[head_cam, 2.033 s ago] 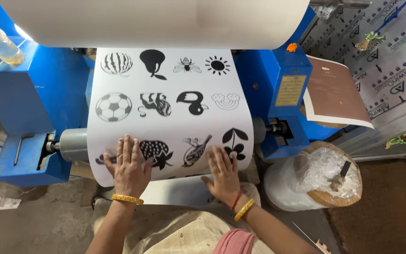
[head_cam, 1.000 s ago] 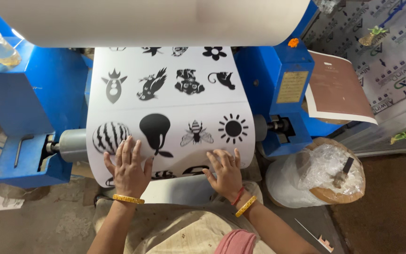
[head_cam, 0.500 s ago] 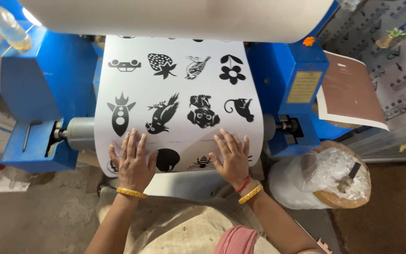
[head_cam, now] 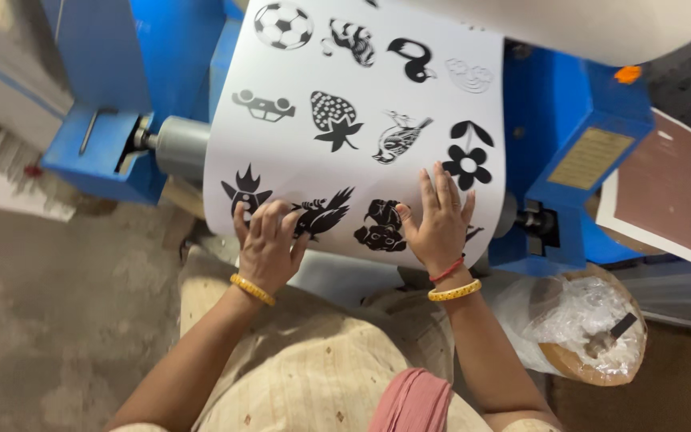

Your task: The person operates a blue printing machine, feeding a continuous roll of white paper with black silhouette designs through the rollers. They use both hands to smooth and guide the paper as it moves, ensuring the printed designs remain flat and aligned.

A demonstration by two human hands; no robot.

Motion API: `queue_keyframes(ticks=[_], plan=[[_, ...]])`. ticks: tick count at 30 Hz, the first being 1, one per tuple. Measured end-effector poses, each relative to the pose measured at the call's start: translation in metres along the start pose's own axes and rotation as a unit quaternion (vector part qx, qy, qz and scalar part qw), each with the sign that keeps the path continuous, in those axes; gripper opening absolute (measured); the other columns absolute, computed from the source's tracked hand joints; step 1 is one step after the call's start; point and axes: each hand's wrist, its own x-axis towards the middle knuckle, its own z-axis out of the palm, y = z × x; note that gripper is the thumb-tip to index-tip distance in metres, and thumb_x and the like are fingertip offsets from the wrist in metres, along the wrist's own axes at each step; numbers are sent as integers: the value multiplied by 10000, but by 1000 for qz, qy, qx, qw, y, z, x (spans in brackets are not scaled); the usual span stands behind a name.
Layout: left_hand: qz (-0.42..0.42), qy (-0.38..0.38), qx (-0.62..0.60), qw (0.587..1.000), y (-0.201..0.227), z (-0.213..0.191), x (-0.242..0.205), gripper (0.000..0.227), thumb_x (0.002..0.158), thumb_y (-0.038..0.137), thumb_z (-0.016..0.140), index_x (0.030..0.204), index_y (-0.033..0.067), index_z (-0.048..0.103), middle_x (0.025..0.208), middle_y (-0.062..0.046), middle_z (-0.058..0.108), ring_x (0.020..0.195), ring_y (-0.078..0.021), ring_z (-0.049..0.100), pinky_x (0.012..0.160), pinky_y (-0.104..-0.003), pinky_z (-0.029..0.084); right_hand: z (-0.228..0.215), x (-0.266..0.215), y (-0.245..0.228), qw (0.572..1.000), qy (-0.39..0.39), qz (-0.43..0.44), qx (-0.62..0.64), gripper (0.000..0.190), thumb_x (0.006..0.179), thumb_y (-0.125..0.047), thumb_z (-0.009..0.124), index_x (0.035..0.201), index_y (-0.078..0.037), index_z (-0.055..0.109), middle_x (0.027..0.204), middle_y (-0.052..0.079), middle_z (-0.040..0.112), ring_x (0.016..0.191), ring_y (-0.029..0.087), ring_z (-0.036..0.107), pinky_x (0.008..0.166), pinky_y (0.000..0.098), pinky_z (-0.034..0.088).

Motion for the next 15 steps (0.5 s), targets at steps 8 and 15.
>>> queue_keyframes(ticks=[8,15], plan=[[6,18,-19,1000,0,13,32,507,949,349,715,1368,99,578,1472,-113,472,1393,-276,439,1245,-590,97,1,-59,-20,1000,-3,-26,-12,675,979,-502,645,1506,-95,533,1532,153,468,1432,344,405,1215,584,247],[-19,-63,-11,998,13,47,44,682,879,396,626,1488,130,475,1612,-113,373,1508,-280,297,1202,-634,-8,3,-101,-26,999,-36,-35,16,624,950,-495,622,1435,-106,573,1431,165,524,1349,348,464,1207,625,239]])
